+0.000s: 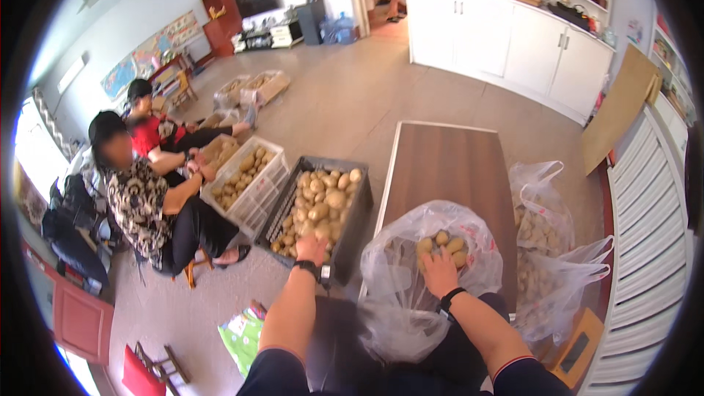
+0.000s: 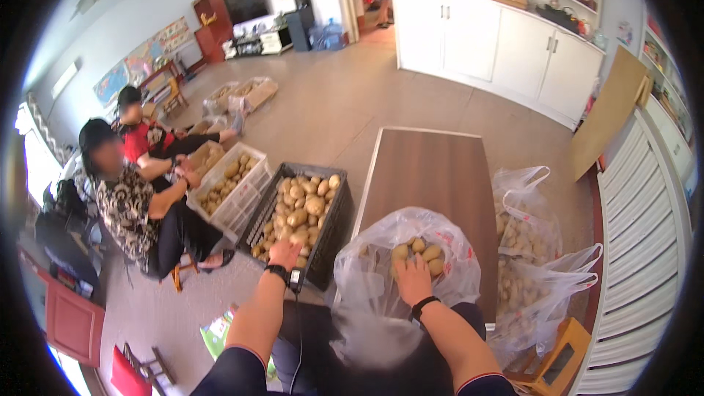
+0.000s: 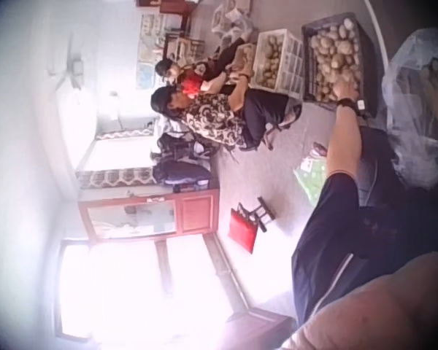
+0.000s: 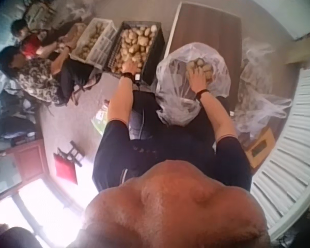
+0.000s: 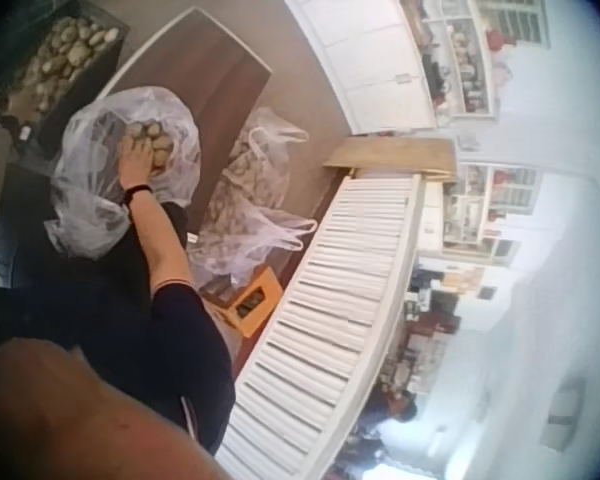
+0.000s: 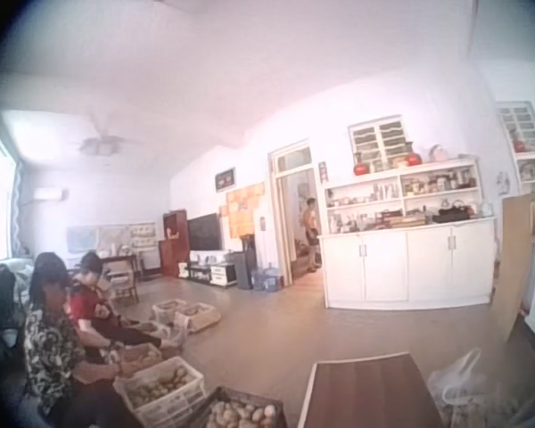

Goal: The person sorts potatoes by hand, picking them from a plastic crate and placing them into a clear plastic bag on a table. After filling the bag, the person sets it on the floor and begins filling another.

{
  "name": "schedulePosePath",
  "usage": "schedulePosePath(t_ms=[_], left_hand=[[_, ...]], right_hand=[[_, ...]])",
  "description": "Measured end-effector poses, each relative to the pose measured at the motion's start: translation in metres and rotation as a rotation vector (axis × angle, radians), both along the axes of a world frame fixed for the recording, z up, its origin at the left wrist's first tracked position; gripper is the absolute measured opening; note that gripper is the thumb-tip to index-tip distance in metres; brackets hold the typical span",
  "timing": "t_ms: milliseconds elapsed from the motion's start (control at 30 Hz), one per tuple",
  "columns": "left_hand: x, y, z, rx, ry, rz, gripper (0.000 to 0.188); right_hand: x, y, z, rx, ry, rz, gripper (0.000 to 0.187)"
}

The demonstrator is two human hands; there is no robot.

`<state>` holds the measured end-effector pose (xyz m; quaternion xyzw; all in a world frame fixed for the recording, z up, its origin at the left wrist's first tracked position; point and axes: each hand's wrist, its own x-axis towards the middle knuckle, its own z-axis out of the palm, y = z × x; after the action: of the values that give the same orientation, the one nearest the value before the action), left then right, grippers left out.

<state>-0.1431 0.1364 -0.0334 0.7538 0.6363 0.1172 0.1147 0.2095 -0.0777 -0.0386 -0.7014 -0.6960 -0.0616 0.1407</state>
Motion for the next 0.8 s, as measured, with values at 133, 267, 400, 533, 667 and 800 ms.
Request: schedulePosePath(t_ms=[133, 267, 400, 533, 667, 800], left_hand=[[0.007, 0.007, -0.005, 0.336, 0.263, -0.464, 0.02], [0.028, 0.012, -0.015, -0.35, -1.309, -0.006, 0.018], [0.09, -0.031, 0.074, -0.705, -1.541, 0.406, 0.031], [0.083, -0.048, 0.078, -0.83, -1.266, 0.122, 0.044], [0.099, -0.062, 0.087, -0.989, -1.132, -0.033, 0.051], [0.097, -0.067, 0.08, -0.873, -1.004, -0.427, 0.046]], right_hand=[[-0.011, 0.002, 0.019, 0.003, 0.108, 0.013, 0.052], [-0.027, 0.003, 0.031, -0.019, 0.53, -0.039, 0.046], [-0.019, -0.001, 0.016, -0.054, 0.975, -0.122, 0.04], [-0.048, 0.014, 0.042, -0.305, 1.515, -0.174, 0.032], [-0.071, 0.031, 0.065, -0.342, 1.615, -0.14, 0.03], [-0.089, 0.045, 0.072, -0.336, 1.579, -0.022, 0.034]])
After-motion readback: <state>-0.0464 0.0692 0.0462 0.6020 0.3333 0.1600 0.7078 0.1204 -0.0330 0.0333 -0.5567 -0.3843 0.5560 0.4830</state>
